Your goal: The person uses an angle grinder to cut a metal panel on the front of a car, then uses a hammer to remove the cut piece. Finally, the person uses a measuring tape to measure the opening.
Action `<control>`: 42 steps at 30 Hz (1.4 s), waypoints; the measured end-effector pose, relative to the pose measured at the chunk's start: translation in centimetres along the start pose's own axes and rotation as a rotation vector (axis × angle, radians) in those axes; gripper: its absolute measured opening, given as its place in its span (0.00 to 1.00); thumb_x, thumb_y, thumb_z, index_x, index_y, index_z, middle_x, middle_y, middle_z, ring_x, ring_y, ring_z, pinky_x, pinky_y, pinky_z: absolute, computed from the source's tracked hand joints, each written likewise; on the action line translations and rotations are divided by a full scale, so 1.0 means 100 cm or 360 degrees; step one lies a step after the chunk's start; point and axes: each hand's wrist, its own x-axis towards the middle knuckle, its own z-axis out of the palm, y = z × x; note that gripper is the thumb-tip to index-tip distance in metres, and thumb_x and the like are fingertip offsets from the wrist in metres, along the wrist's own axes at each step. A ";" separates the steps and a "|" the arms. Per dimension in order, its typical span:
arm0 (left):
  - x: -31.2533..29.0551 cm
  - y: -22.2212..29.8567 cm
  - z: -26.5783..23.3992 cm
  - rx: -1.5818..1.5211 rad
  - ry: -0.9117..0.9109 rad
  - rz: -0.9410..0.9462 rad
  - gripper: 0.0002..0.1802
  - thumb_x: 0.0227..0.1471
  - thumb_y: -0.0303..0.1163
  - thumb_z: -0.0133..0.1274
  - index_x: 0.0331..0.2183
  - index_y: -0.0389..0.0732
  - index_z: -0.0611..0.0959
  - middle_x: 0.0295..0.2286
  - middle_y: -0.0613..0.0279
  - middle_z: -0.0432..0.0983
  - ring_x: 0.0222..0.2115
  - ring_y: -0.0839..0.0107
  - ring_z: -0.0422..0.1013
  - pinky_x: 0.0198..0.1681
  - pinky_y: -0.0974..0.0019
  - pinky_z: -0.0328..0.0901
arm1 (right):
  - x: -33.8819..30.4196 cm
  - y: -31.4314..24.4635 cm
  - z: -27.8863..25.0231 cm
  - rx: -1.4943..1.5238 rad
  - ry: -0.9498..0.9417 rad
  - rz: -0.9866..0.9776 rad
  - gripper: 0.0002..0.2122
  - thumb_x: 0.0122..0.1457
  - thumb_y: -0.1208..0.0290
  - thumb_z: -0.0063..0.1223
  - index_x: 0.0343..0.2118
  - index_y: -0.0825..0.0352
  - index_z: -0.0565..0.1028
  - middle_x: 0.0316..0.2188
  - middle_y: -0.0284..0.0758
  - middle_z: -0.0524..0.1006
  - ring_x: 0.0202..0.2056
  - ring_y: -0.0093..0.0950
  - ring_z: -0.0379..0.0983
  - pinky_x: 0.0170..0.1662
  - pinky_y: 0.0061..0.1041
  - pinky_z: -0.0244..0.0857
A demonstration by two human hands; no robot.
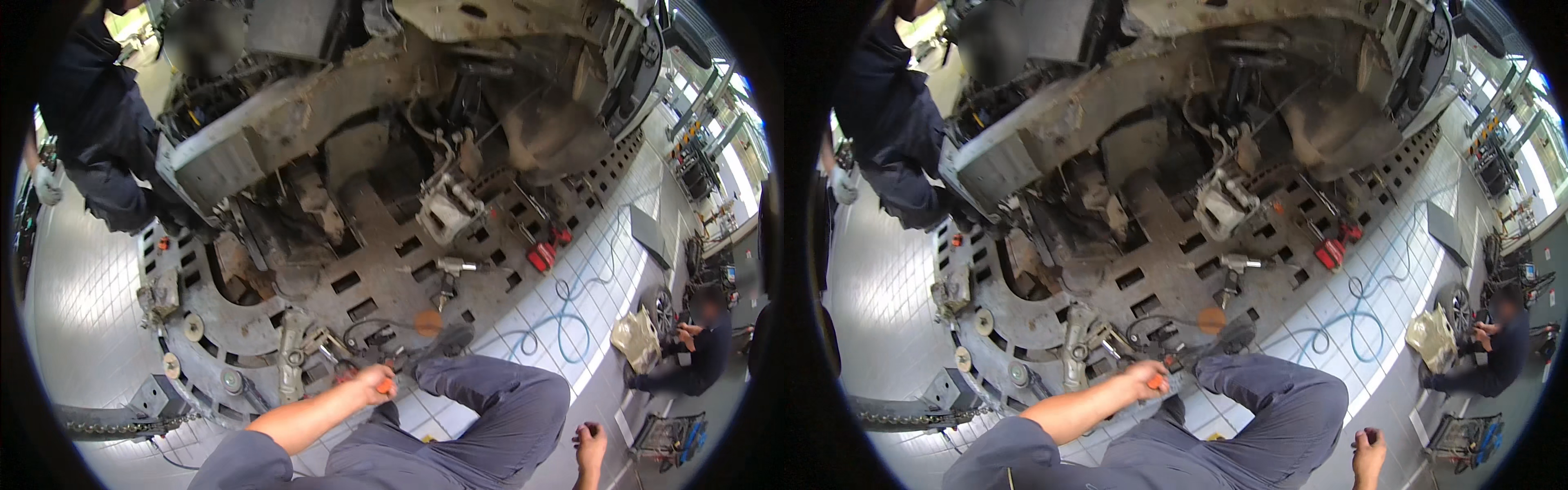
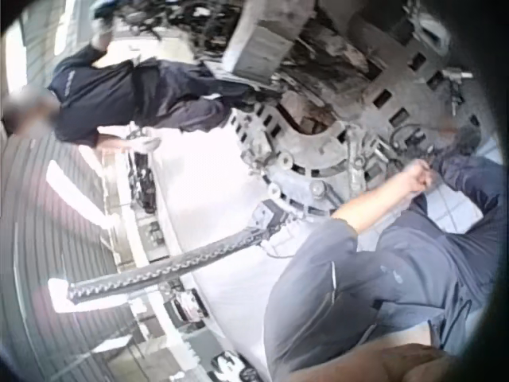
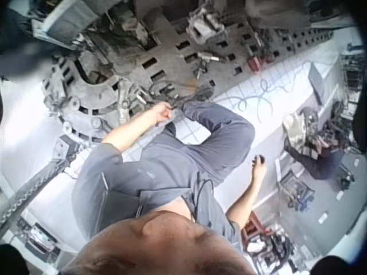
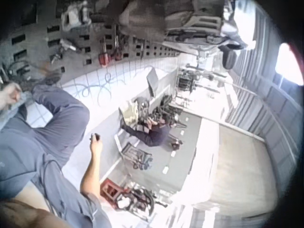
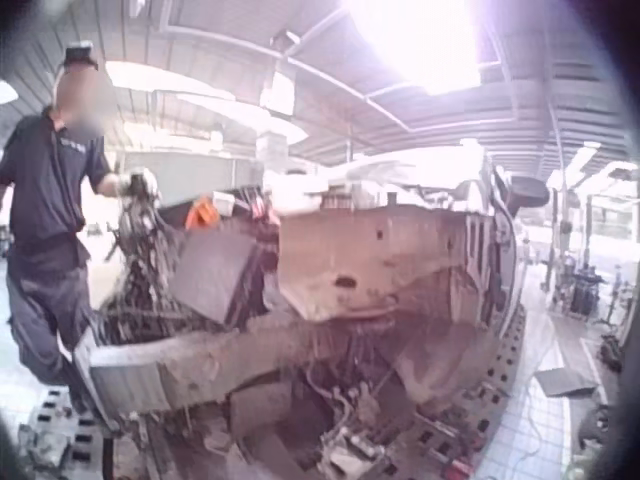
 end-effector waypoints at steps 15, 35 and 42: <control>-0.146 0.116 -0.012 0.2639 0.1248 0.0946 0.16 0.49 0.35 0.53 0.32 0.30 0.79 0.23 0.48 0.79 0.24 0.57 0.78 0.26 0.57 0.71 | -0.080 -0.217 0.143 -0.0163 -0.1021 -0.0926 0.21 0.53 0.64 0.61 0.45 0.73 0.73 0.37 0.44 0.79 0.37 0.32 0.77 0.43 0.28 0.70; -0.286 0.090 0.116 0.2599 0.0963 0.3405 0.11 0.44 0.34 0.58 0.32 0.38 0.81 0.34 0.53 0.72 0.38 0.55 0.67 0.44 0.56 0.62 | -0.065 -0.414 0.321 0.1903 -0.2103 -0.0069 0.09 0.57 0.72 0.54 0.33 0.63 0.64 0.14 0.27 0.61 0.14 0.22 0.61 0.21 0.27 0.62; -0.421 0.262 0.088 0.2719 0.2774 0.3610 0.25 0.53 0.43 0.49 0.47 0.35 0.73 0.48 0.47 0.66 0.51 0.49 0.61 0.56 0.53 0.54 | 0.002 -0.491 0.365 0.1726 -0.1258 -0.1085 0.15 0.63 0.58 0.48 0.26 0.64 0.65 0.15 0.28 0.63 0.16 0.19 0.61 0.22 0.22 0.60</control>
